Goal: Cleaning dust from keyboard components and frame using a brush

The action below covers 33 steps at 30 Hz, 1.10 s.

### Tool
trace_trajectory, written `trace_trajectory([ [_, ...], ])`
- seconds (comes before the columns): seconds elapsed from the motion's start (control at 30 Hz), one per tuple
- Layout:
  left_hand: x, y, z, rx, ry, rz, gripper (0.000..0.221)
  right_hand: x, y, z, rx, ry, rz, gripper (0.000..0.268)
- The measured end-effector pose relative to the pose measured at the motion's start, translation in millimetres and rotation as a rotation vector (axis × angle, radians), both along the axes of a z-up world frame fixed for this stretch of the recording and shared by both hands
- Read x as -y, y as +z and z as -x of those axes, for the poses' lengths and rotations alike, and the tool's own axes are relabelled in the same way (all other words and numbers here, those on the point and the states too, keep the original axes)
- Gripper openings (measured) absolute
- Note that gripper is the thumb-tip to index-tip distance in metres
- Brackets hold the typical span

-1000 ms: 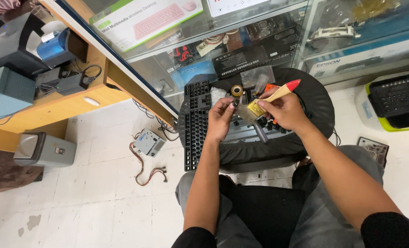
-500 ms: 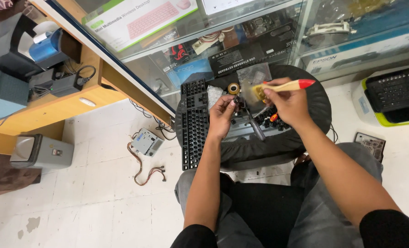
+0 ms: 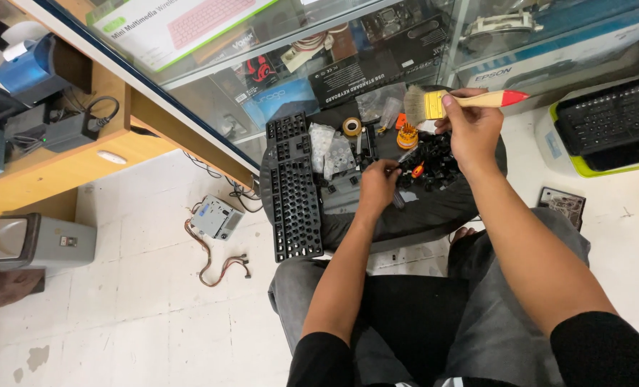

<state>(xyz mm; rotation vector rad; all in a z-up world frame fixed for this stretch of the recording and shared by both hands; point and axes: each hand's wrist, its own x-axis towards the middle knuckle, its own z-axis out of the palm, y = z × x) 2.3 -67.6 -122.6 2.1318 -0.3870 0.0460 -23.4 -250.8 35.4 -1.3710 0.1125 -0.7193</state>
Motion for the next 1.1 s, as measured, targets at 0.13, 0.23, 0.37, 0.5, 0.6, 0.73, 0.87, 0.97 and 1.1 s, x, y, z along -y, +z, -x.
trace_trajectory([
  [0.13,8.0,13.3,1.0,0.004,0.033,0.024,0.017,-0.8,-5.2,-3.1,0.016,-0.012,0.017,0.018],
  [0.23,15.1,43.8,8.5,-0.055,0.056,0.090,0.025,-2.5,-2.0,-1.5,0.009,-0.027,-0.010,0.018],
  [0.37,19.0,52.3,2.0,-0.069,0.074,0.052,0.034,-0.4,5.3,2.2,0.010,-0.058,-0.013,0.019],
  [0.5,-20.8,48.9,-22.0,0.022,0.238,-0.072,0.022,6.9,9.1,6.4,0.009,-0.094,0.005,0.016],
  [0.6,-70.3,-6.4,-56.0,0.025,0.263,-0.312,0.015,15.0,0.2,6.2,0.003,-0.092,0.006,0.016],
  [0.73,-97.4,-11.8,-52.6,-0.122,0.205,-0.449,0.016,21.4,-4.7,4.1,-0.004,-0.079,0.008,0.016],
  [0.87,-88.3,-13.1,-41.6,-0.156,0.132,-0.500,0.021,16.2,3.4,6.2,-0.008,-0.091,0.024,0.015],
  [0.97,-84.3,-4.0,-37.3,-0.133,0.136,-0.478,0.021,15.6,5.0,5.7,-0.007,-0.080,0.032,0.016],
  [1.1,-86.5,-2.8,-25.5,-0.110,0.102,-0.456,0.016,7.5,11.6,6.1,-0.010,-0.060,0.033,0.019],
])
